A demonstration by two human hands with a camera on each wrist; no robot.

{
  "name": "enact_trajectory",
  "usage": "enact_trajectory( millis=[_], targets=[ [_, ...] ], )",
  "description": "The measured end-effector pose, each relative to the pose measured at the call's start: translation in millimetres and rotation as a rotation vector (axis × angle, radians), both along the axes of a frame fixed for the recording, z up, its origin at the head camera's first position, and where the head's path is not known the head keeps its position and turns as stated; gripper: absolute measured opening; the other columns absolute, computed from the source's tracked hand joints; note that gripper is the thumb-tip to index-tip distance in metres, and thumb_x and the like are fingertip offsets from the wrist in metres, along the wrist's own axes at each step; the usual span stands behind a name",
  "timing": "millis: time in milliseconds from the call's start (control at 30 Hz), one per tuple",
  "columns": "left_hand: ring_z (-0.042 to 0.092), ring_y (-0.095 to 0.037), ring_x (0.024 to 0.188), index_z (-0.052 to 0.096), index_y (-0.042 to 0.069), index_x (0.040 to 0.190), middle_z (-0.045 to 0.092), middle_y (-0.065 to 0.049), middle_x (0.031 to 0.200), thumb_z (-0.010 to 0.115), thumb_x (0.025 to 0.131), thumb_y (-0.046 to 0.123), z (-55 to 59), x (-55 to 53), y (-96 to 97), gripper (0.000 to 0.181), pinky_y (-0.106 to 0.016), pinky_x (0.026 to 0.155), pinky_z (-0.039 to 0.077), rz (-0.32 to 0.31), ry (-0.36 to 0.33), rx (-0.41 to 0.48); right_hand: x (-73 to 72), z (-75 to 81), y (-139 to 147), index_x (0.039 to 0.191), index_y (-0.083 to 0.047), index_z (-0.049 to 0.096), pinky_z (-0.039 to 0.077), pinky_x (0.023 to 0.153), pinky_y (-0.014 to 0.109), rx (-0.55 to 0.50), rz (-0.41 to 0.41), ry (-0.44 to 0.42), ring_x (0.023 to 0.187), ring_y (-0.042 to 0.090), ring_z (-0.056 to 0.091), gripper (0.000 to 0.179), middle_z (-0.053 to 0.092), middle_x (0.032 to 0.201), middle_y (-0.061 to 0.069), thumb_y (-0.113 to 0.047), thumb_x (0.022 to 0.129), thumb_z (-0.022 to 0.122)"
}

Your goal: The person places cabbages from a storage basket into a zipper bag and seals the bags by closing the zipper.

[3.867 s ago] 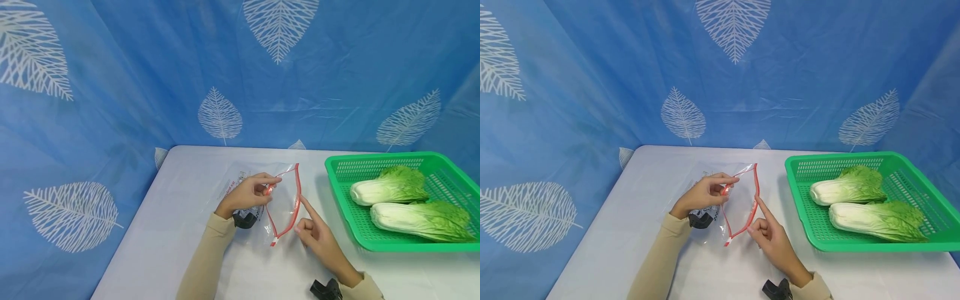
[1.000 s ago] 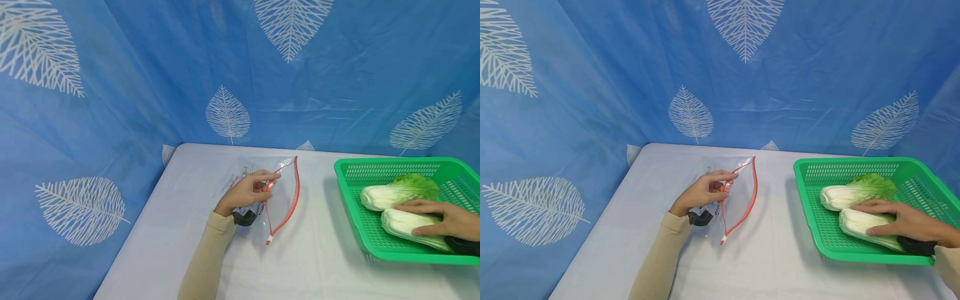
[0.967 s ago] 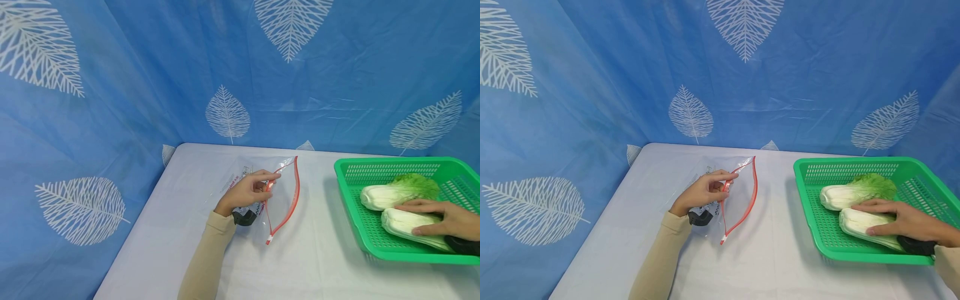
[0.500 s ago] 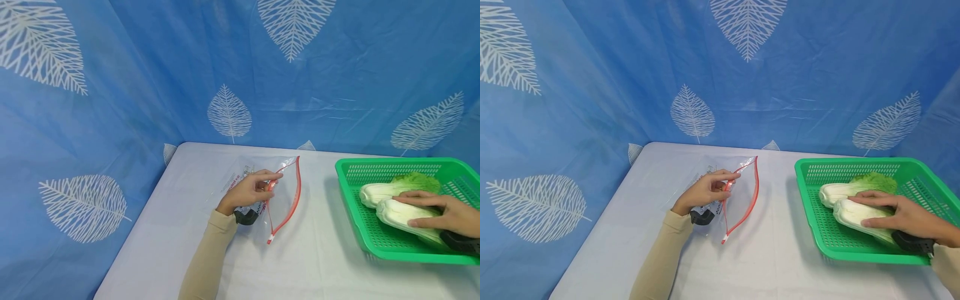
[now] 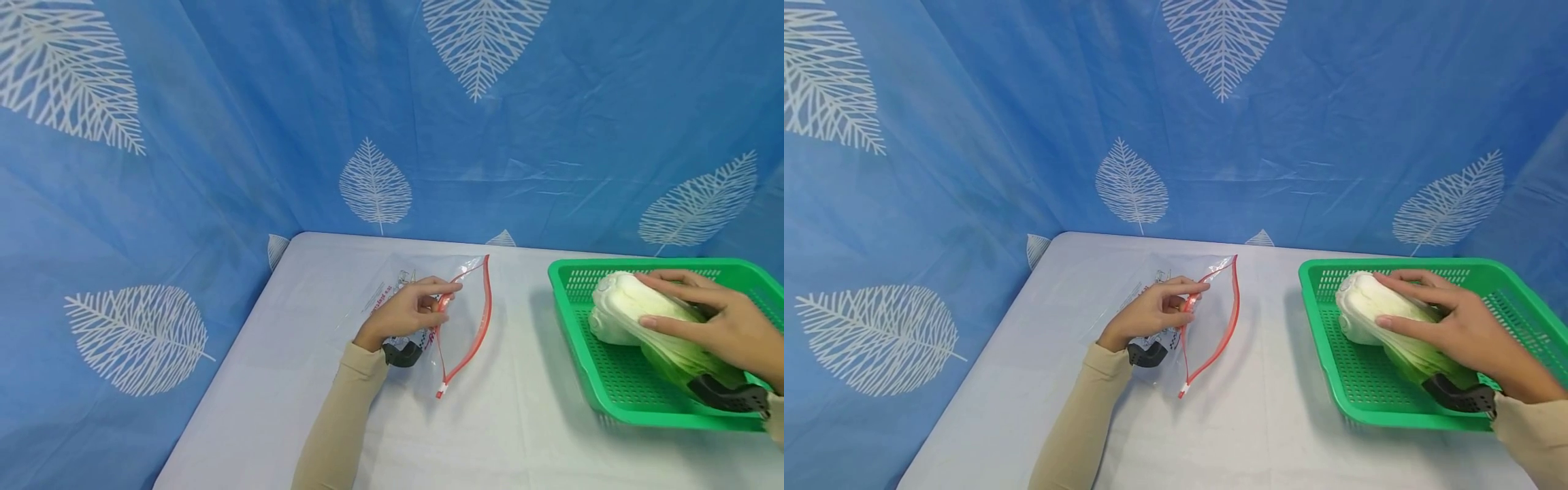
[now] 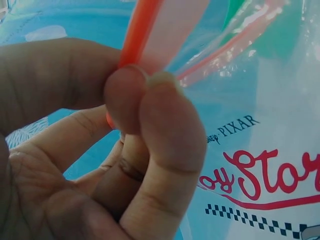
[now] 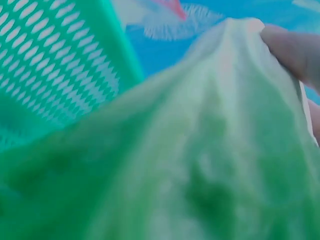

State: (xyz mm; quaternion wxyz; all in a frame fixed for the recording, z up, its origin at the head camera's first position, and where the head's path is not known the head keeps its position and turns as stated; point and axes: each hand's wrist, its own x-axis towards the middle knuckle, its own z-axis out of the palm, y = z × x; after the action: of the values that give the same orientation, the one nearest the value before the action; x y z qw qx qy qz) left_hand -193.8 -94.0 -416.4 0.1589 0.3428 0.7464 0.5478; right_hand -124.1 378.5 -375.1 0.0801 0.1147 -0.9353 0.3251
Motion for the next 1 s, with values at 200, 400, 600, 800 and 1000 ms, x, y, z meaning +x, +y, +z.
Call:
enact_trajectory(
  millis=[200,400,600,800,1000],
  targets=[
    [0.062,-0.021,0.09,0.052,0.007,0.151,0.053,-0.021,0.134,0.067,0.098,0.006,0.9,0.2,-2.2,0.054,-0.028,0.073,0.054,-0.001,-0.002,0.004,6.4,23.7,-32,0.145,-0.02,0.061,0.033,0.072,0.015,-0.047,0.018,0.043,0.122,-0.009,0.032,0.069,0.041,0.139,-0.025,-0.008,0.082,0.087],
    [0.062,-0.023,0.091,0.053,0.009,0.15,0.053,-0.018,0.135,0.068,0.098,0.006,1.0,1.1,-3.1,0.055,-0.029,0.073,0.055,0.007,-0.013,0.003,15.0,39.6,-74,0.143,-0.02,0.064,0.038,0.07,0.011,-0.102,0.064,0.037,0.122,0.002,0.038,0.067,0.049,0.136,-0.013,-0.007,0.081,0.087],
    [0.062,-0.022,0.092,0.053,0.009,0.15,0.054,-0.016,0.136,0.067,0.098,0.005,-0.1,0.9,-3.6,0.055,-0.028,0.073,0.054,0.007,-0.004,-0.004,23.8,48.0,-113,0.145,-0.018,0.062,0.042,0.076,0.014,-0.176,0.154,0.019,0.124,0.009,0.042,0.065,0.053,0.138,-0.005,-0.004,0.085,0.083],
    [0.064,-0.021,0.093,0.052,0.007,0.151,0.053,-0.019,0.136,0.066,0.098,0.003,0.6,0.6,-3.7,0.055,-0.028,0.074,0.052,-0.012,0.002,0.01,33.1,48.9,-153,0.15,-0.019,0.056,0.048,0.085,0.016,-0.336,0.163,-0.027,0.124,0.013,0.05,0.064,0.05,0.144,0.001,-0.001,0.091,0.076],
    [0.063,-0.021,0.09,0.052,0.008,0.151,0.054,-0.013,0.136,0.066,0.098,0.002,1.1,-0.8,-2.5,0.055,-0.028,0.074,0.051,-0.015,0.009,0.009,41.2,35.5,-192,0.15,-0.02,0.054,0.046,0.092,0.015,-0.535,0.125,-0.022,0.129,0.017,0.05,0.063,0.049,0.148,0.004,0.0,0.093,0.073]
  ],
)
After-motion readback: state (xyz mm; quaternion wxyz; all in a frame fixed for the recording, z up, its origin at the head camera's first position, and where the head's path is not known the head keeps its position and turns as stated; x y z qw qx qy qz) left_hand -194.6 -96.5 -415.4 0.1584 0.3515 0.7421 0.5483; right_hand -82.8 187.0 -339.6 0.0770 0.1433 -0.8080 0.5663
